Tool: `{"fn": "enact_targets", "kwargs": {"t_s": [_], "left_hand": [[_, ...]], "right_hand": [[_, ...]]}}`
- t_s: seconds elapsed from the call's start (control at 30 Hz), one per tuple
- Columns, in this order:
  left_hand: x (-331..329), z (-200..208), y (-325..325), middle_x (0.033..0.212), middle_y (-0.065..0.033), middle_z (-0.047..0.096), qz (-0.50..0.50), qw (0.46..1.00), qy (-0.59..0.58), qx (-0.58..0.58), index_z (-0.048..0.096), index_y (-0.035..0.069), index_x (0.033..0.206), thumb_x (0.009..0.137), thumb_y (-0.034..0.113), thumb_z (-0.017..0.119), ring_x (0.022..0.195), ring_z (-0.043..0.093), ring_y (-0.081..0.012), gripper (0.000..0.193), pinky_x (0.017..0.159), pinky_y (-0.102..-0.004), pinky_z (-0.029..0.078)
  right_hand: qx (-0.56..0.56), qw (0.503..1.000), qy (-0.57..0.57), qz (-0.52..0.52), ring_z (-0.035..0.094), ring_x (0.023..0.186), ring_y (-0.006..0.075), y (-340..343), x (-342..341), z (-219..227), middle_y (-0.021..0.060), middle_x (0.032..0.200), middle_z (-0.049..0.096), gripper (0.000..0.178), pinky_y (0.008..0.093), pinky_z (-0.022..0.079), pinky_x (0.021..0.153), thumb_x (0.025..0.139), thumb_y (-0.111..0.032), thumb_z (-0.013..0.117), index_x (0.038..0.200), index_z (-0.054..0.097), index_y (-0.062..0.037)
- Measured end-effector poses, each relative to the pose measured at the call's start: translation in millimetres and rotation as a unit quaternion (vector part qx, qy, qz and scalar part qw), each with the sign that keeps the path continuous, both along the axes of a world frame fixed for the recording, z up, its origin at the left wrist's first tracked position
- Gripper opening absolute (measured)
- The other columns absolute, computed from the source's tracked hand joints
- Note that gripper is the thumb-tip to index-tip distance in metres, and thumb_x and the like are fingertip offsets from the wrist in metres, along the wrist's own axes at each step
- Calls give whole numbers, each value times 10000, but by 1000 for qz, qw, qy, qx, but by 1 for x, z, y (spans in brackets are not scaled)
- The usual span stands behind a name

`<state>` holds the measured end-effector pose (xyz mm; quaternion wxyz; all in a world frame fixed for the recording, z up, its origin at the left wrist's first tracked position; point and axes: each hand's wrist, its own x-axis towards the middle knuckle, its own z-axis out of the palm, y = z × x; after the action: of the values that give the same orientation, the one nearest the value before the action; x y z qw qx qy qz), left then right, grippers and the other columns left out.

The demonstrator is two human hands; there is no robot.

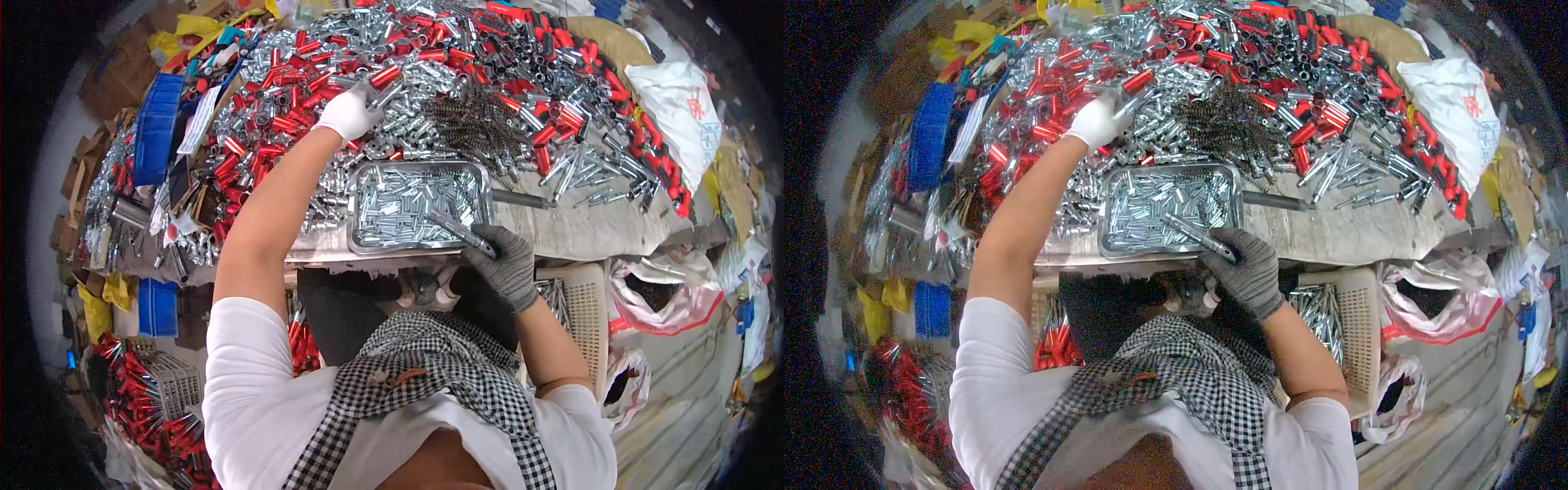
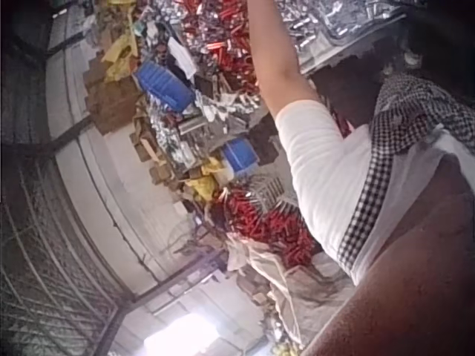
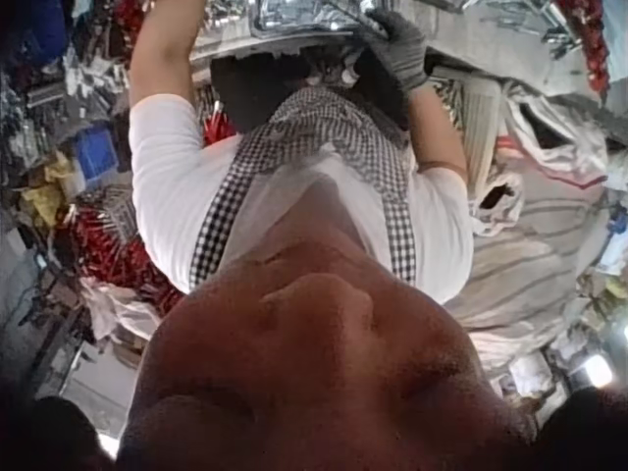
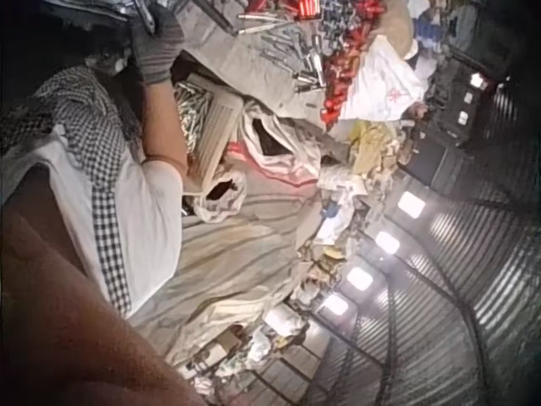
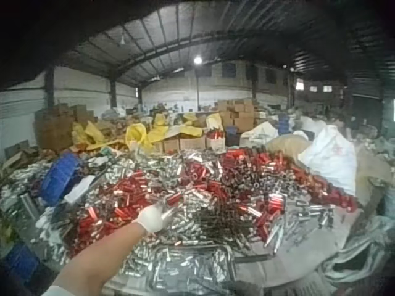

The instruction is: Assembling small metal sleeves or components using a manual hand press tool and sorting them.

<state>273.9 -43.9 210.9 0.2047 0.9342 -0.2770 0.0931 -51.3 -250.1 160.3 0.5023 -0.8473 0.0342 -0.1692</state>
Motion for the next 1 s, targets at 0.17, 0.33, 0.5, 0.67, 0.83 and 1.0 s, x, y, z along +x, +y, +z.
{"fn": "enact_targets", "kwargs": {"t_s": [0.17, 0.33, 0.5, 0.67, 0.83, 1.0], "left_hand": [[-10, 9, 15, 1035, -207, 676, 14, 998, -29, -52, 634, 31, 1131, 820, 236, 709, 960, 661, -344, 380, 852, -395, 511], [-77, 59, 56, 879, -77, 688, -28, 943, 136, -303, 666, -22, 1110, 873, 153, 630, 788, 631, -118, 297, 717, -271, 506], [-164, 66, 87, 943, -102, 674, -150, 931, 273, -187, 693, -38, 1005, 771, 69, 631, 823, 629, -158, 264, 741, -295, 509], [-227, 27, 79, 902, -116, 664, -256, 904, 287, -184, 693, -20, 959, 781, 18, 642, 809, 612, -190, 190, 750, -317, 478], [-250, -7, 72, 913, -143, 673, -246, 876, 366, -194, 681, -36, 954, 842, 65, 577, 847, 640, -248, 184, 778, -338, 498], [-263, -32, 47, 879, -182, 671, -281, 888, 279, -235, 672, -52, 881, 849, 64, 496, 822, 645, -305, 213, 759, -352, 511]], "right_hand": [[-54, 998, -22, 0, 669, 819, 166, 3, -11, 3, 105, 895, 704, 413, 297, 534, 764, 739, -214, 828, 1075, 685, -21], [-21, 998, -49, 13, 697, 776, 226, 1, -20, 1, 114, 892, 711, 337, 315, 542, 716, 767, -210, 784, 1052, 688, -57], [104, 991, -17, 83, 686, 779, 157, -3, -23, -13, 90, 900, 718, 324, 303, 542, 729, 791, -204, 772, 1068, 694, -56], [86, 979, 2, 186, 702, 815, 195, 19, -24, -11, 106, 915, 720, 378, 320, 552, 736, 719, -233, 847, 1030, 713, -67], [43, 971, 71, 222, 663, 896, 190, 35, -32, -8, 91, 985, 686, 642, 328, 532, 825, 621, -237, 914, 1138, 594, -31], [-5, 984, 1, 179, 666, 864, 174, 50, -24, -24, 101, 972, 701, 788, 325, 530, 805, 622, -298, 921, 1268, 554, -36]]}}
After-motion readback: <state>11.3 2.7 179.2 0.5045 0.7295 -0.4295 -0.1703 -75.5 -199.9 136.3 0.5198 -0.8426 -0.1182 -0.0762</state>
